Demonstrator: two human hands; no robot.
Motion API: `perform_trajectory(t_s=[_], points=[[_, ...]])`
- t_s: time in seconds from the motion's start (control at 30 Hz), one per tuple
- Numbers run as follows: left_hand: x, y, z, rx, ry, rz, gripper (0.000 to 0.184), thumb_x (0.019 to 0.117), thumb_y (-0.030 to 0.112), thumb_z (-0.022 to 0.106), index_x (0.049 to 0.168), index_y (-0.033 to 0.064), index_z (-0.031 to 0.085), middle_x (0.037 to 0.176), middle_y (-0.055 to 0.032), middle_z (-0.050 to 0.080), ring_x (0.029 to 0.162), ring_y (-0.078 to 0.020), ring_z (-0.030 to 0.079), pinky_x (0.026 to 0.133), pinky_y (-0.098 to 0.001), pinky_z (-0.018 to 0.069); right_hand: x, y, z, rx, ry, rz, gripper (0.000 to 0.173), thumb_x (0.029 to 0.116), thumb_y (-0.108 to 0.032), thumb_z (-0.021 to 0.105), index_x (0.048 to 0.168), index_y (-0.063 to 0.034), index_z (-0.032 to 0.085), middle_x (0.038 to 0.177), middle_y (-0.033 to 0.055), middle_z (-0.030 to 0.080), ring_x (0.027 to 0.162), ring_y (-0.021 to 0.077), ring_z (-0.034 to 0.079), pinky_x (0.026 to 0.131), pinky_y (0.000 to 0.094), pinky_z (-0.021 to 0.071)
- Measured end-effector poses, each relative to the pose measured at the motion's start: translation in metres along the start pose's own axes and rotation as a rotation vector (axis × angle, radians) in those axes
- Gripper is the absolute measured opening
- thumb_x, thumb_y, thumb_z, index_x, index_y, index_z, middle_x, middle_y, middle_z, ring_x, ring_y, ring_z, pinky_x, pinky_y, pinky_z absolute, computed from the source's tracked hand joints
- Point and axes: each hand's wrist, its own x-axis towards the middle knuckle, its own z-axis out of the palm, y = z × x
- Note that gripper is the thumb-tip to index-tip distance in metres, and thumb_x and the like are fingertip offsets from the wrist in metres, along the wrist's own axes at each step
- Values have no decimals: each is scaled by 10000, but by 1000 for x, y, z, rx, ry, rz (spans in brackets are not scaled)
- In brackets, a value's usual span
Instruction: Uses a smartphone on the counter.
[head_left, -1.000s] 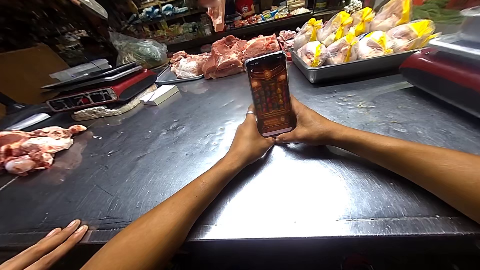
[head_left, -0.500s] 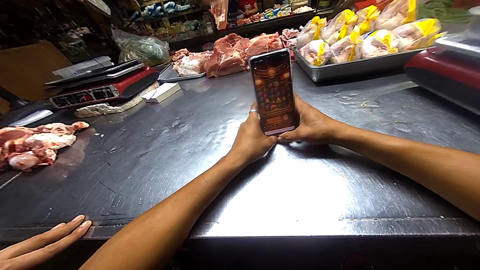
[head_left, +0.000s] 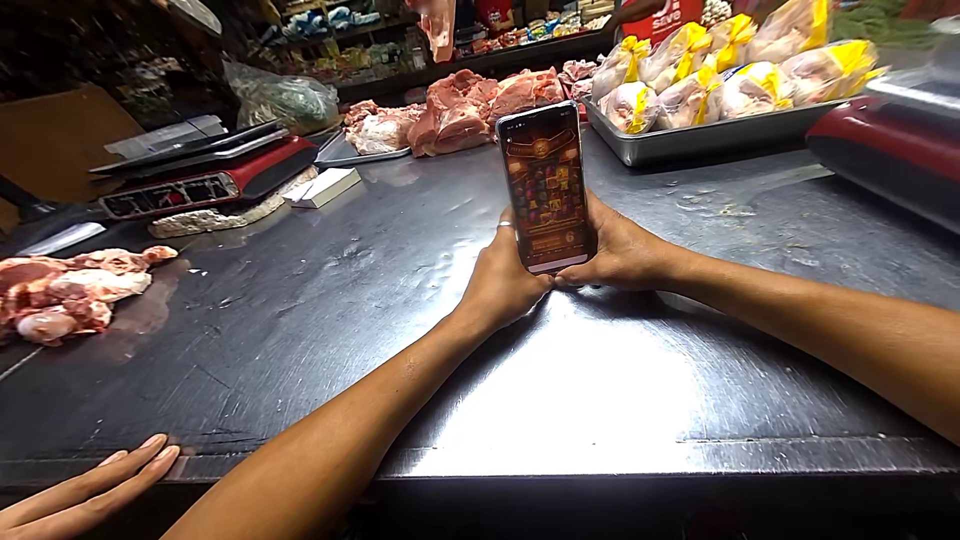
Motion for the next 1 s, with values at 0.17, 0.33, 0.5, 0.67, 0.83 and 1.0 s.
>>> perform_trajectory(t_s=[0.17,0.33,0.5,0.67,0.83,1.0], points=[[0,1,0,1,0,0,1017,717,98,911,1529,151,301,1078,-48,744,996,-146,734,916,-411,602,0,0,0,-1,0,-11,951,653,59,859,1450,-99,366,1227,27,682,1103,80,683,970,277,584],[-4,-1,0,-11,16,34,997,724,69,902,1522,137,309,1042,-84,736,947,-189,739,839,-446,616,0,-1,-1,-29,1,9,953,653,36,867,1450,-106,366,1217,25,683,1090,82,686,964,287,587],[-4,-1,1,-15,15,33,1000,723,79,908,1520,140,307,1041,-75,740,949,-179,740,846,-438,616,-1,-1,0,-5,1,9,948,651,50,867,1444,-106,373,1229,28,680,1105,84,682,973,286,583],[-3,-1,1,-10,14,32,1007,722,72,906,1526,144,305,1057,-70,739,963,-172,738,868,-434,612,-3,-4,2,-36,27,23,932,653,78,856,1432,-125,387,1182,17,701,1044,87,705,900,294,611],[-3,0,1,-1,12,13,1001,729,73,903,1528,148,305,1048,-73,740,965,-180,738,869,-439,611,-3,-2,2,-49,27,16,933,654,78,861,1433,-124,388,1181,22,701,1047,91,704,899,300,612],[-2,0,1,-8,14,11,987,729,60,899,1517,150,312,1044,-69,742,957,-173,741,858,-433,616,-3,-2,3,-48,31,16,931,656,78,863,1432,-129,392,1182,19,702,1042,92,706,885,298,619]])
